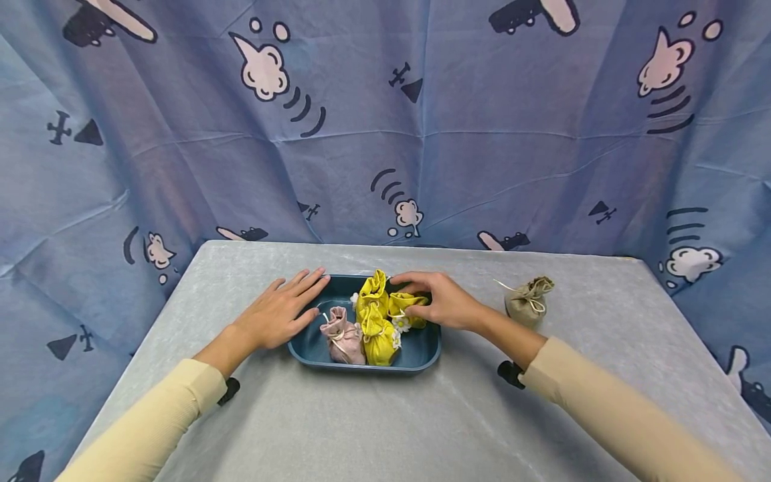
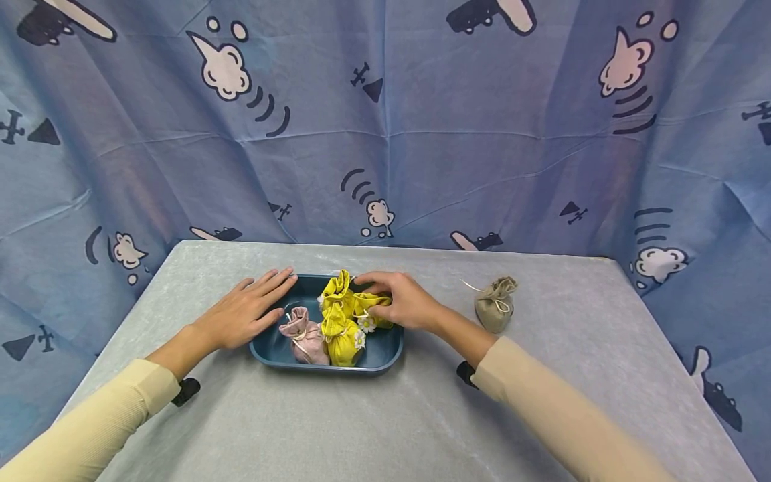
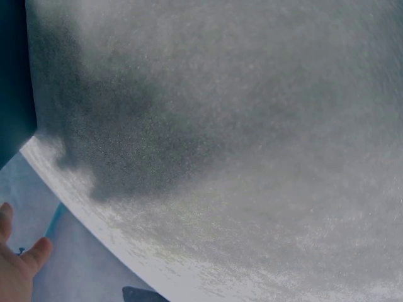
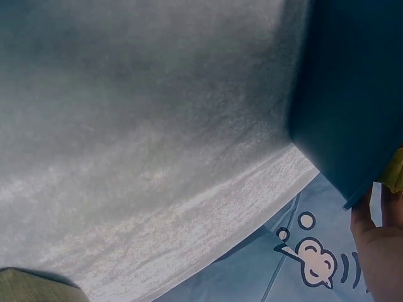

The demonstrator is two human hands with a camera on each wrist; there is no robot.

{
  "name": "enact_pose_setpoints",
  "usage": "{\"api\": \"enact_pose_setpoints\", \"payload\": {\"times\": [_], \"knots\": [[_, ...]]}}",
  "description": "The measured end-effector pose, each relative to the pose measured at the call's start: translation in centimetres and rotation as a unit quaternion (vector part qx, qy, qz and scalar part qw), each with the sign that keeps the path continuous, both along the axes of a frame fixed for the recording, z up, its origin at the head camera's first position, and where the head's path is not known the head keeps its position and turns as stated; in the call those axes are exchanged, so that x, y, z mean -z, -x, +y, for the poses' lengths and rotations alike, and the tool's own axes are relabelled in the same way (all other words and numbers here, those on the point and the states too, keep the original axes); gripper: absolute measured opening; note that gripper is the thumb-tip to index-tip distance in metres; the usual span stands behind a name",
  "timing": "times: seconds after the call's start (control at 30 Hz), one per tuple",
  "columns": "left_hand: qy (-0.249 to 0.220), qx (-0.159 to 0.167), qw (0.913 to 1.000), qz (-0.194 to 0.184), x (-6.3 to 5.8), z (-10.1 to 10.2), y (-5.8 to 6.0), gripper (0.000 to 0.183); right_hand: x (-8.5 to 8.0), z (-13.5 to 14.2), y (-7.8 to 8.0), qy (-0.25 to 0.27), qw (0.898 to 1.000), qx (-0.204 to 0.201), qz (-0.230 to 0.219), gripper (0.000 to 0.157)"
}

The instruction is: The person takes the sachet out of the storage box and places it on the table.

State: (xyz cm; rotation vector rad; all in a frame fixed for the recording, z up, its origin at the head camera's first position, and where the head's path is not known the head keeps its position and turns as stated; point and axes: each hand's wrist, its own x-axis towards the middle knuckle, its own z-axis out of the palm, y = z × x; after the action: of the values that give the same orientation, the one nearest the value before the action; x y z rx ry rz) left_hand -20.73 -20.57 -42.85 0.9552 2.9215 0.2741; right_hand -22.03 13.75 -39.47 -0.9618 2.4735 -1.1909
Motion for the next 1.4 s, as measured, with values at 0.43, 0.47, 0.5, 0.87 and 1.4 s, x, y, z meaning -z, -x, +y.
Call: {"api": "enact_pose_setpoints", "payload": {"times": [0.43,0.47,0.5,0.87,1.4], "knots": [[0.001,-0.001,1.0000,0.000,0.0,0.0,-0.1,0.063,-0.1,-0.1,-0.3,0.012,0.999,0.031,-0.004,0.046],[0.001,-0.001,1.0000,0.000,0.0,0.0,-0.1,0.063,-0.1,-0.1,-0.3,0.014,0.999,0.032,-0.003,0.046],[0.001,-0.001,1.0000,0.000,0.0,0.0,-0.1,0.063,-0.2,0.0,-0.3,0.016,0.999,0.034,-0.003,0.046],[-0.004,0.001,1.0000,0.004,0.0,0.0,0.0,0.063,-0.7,0.4,-0.3,0.027,0.998,0.052,0.006,0.045],[0.000,0.001,1.0000,0.005,-0.1,0.1,-0.1,0.063,-3.9,1.3,-0.8,0.021,0.997,0.047,0.050,0.034]]}}
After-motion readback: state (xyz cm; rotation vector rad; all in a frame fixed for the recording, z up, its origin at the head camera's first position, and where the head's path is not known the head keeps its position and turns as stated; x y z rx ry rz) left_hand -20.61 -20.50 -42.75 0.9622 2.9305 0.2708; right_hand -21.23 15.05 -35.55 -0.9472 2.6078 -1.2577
